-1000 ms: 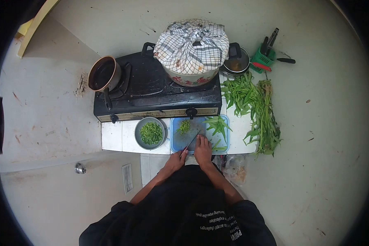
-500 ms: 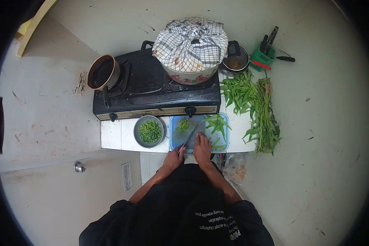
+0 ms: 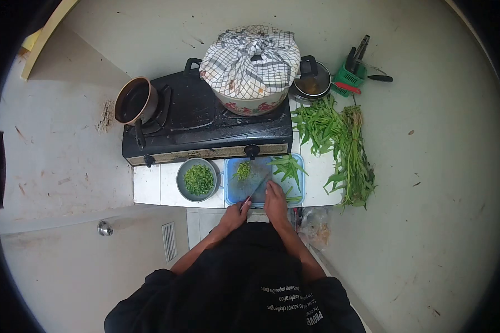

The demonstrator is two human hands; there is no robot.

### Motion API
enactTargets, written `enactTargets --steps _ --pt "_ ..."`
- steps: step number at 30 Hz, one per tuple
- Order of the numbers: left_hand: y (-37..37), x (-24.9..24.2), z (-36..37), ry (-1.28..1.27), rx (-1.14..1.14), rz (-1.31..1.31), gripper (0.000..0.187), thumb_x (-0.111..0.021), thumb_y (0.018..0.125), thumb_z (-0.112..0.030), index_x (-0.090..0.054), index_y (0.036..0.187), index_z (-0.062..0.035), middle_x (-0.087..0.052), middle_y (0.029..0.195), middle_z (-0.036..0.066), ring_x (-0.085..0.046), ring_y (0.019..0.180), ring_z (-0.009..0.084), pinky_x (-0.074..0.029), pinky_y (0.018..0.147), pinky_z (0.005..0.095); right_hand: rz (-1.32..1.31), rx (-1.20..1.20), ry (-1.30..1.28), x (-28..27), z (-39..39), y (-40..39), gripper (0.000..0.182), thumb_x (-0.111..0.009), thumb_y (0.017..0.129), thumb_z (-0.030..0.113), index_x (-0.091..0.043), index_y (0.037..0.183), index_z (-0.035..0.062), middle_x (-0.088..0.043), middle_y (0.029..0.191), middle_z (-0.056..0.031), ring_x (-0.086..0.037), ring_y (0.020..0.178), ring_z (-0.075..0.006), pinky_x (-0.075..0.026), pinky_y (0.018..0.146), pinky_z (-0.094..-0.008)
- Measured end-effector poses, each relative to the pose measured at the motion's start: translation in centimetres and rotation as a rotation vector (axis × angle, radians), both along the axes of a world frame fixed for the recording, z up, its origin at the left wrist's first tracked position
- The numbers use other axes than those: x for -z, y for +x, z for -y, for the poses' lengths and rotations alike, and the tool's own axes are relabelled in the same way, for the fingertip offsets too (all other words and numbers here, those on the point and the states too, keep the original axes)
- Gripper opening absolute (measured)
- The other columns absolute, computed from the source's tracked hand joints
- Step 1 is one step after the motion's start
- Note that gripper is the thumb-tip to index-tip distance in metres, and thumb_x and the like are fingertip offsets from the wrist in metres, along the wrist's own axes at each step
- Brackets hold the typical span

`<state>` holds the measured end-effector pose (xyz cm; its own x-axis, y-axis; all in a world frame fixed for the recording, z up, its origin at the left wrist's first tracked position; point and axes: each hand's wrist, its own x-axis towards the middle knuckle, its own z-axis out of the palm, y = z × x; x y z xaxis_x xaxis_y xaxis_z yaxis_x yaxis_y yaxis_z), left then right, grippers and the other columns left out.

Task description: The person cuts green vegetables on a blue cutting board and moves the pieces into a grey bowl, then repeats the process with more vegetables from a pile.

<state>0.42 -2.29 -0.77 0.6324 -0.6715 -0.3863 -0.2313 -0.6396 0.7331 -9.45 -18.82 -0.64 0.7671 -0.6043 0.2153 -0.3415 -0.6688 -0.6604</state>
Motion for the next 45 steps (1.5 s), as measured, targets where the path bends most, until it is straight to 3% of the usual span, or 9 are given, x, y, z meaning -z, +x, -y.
enactTargets --steps 4,8,11,20,26,33,35,42,45 --pt "1.7 -1.1 0.2 0.063 -0.090 0.025 0.057 -0.048 0.102 -0.050 -0.066 0.098 0.0040 -0.066 0.085 0.035 -0.065 0.089 0.0533 -0.051 0.080 0.0589 -0.005 0.098 0.093 -1.7 3.2 -1.2 0.029 -0.057 0.090 -0.003 -0.068 0.117 -0.0012 -0.065 0.120 -0.0171 -0.061 0.110 -0.0367 -0.049 0.098 -0.0422" --pt "3.7 -1.8 0.1 0.121 -0.092 -0.007 0.061 -0.047 0.103 -0.053 -0.066 0.097 0.0041 -0.067 0.083 0.031 -0.066 0.088 0.0500 -0.050 0.078 0.0538 -0.246 -0.096 0.078 -0.4 7.9 -3.8 0.031 -0.063 0.080 -0.007 -0.074 0.105 0.0071 -0.068 0.115 -0.0083 -0.062 0.106 -0.0326 -0.051 0.093 -0.0406" --pt "4.1 -1.8 -0.3 0.086 -0.077 -0.023 0.063 -0.046 0.103 -0.055 -0.065 0.095 0.0042 -0.067 0.080 0.029 -0.067 0.084 0.0474 -0.050 0.076 0.0501 -0.353 -0.218 0.072 0.3 9.5 -4.9 0.028 -0.069 0.077 -0.005 -0.076 0.100 0.0093 -0.068 0.111 -0.0082 -0.061 0.104 -0.0319 -0.051 0.092 -0.0415" --pt "4.0 -2.5 -1.0 0.112 -0.092 -0.091 0.063 -0.047 0.102 -0.054 -0.067 0.094 0.0043 -0.066 0.078 0.026 -0.067 0.081 0.0447 -0.050 0.076 0.0488 -0.350 -0.145 0.133 -0.7 9.9 -4.0 0.014 -0.075 0.075 -0.001 -0.070 0.087 0.0049 -0.069 0.094 -0.0087 -0.063 0.096 -0.0308 -0.051 0.088 -0.0426" --pt "3.8 -1.8 -1.7 0.075 -0.099 -0.013 0.061 -0.047 0.103 -0.053 -0.066 0.089 0.0044 -0.066 0.075 0.027 -0.068 0.079 0.0447 -0.050 0.073 0.0494 -0.250 -0.025 0.390 0.3 9.6 -4.1 0.015 -0.067 0.086 -0.005 -0.068 0.100 0.0004 -0.071 0.087 -0.0144 -0.070 0.086 -0.0271 -0.055 0.081 -0.0360" --pt "4.1 -2.7 -1.8 0.058 -0.103 -0.019 0.062 -0.047 0.103 -0.053 -0.064 0.088 0.0045 -0.065 0.075 0.028 -0.067 0.078 0.0462 -0.050 0.071 0.0498 -0.235 -0.009 0.637 2.0 10.9 -3.7 0.017 -0.064 0.091 -0.001 -0.068 0.107 0.0000 -0.073 0.093 -0.0139 -0.071 0.086 -0.0230 -0.055 0.081 -0.0335" --pt "4.3 -3.1 -1.6 0.089 -0.115 -0.073 0.061 -0.050 0.101 -0.053 -0.066 0.091 0.0049 -0.066 0.083 0.032 -0.066 0.086 0.0489 -0.050 0.078 0.0523 -0.222 -0.045 0.666 1.9 11.0 -3.4 0.017 -0.065 0.091 -0.001 -0.067 0.107 0.0002 -0.072 0.093 -0.0129 -0.070 0.085 -0.0210 -0.054 0.080 -0.0333" --pt "4.5 -3.8 -1.7 0.107 -0.103 -0.076 0.061 -0.051 0.101 -0.053 -0.067 0.094 0.0050 -0.067 0.087 0.033 -0.066 0.092 0.0503 -0.050 0.082 0.0536 -0.112 -0.198 0.424 1.1 7.3 1.6 0.018 -0.073 0.083 -0.001 -0.067 0.100 0.0011 -0.068 0.089 -0.0102 -0.067 0.083 -0.0236 -0.053 0.076 -0.0348" --pt "4.2 -4.5 -1.7 0.093 -0.110 -0.089 0.061 -0.051 0.101 -0.054 -0.067 0.093 0.0048 -0.067 0.086 0.033 -0.066 0.090 0.0505 -0.051 0.080 0.0542 -0.163 -0.154 0.082 0.4 5.0 3.8 0.020 -0.073 0.083 0.006 -0.068 0.103 0.0033 -0.066 0.091 -0.0095 -0.065 0.086 -0.0289 -0.051 0.077 -0.0413"
